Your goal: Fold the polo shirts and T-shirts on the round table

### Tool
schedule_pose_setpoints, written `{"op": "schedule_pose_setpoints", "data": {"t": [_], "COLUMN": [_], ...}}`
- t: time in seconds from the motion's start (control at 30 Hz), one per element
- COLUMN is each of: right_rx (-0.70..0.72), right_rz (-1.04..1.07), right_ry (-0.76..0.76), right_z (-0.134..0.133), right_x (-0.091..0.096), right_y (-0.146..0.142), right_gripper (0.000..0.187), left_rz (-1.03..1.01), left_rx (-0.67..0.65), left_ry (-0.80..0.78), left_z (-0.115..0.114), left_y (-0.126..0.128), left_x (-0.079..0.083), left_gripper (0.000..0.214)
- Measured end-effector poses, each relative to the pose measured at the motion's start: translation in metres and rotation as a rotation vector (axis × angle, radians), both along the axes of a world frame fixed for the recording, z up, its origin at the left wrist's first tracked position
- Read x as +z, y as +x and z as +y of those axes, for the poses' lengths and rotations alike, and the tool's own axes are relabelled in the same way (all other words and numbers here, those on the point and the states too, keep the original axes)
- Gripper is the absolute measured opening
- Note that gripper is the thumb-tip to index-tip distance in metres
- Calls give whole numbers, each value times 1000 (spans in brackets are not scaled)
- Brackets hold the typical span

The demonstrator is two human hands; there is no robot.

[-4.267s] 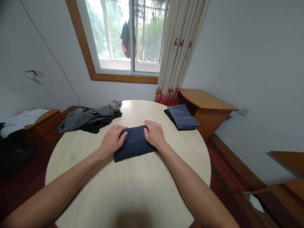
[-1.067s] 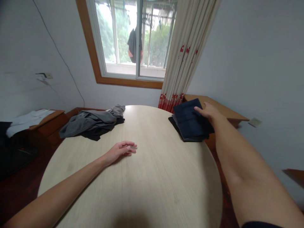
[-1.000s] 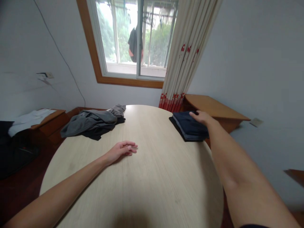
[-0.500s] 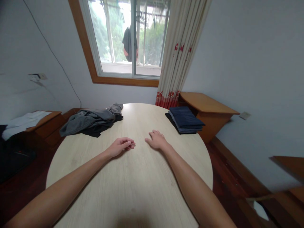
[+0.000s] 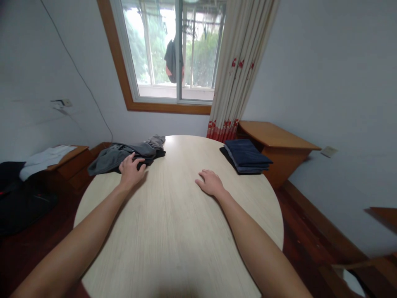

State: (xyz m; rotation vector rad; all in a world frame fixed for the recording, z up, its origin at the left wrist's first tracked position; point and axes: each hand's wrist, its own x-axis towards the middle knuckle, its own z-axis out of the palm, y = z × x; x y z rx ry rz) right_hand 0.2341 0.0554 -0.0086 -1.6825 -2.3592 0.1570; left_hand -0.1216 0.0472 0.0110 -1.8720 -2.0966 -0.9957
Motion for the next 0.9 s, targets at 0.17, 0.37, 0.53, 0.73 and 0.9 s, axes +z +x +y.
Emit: {"op": "schedule_pose_setpoints", "data": {"t": [0.17,0.37,0.53,0.73,0.9], "right_rx": [24,23,24,-21,94], "right_rz": [11,22,45,167,442], "right_ry": [62,80,82,205,324], "right_z": [4,5,4,6,6], "right_x": [-2,-5,-6,-3,-2], "right_y": [-1,-1,-1,-1,-2], "right_gripper": [44,41,41,53,54], "left_rz": [-27,-600,-1081,-1127,-914], "left_rx": [-15,23,-15,-295,-777], "left_ry": [-102,-179,-146,-12,-257], "left_z": [12,46,66,39,-30], "left_y": [-3,-1,4,54,112], "left_x": [-9,10,38,57,29], "left_gripper": [35,47,51,55,42]}}
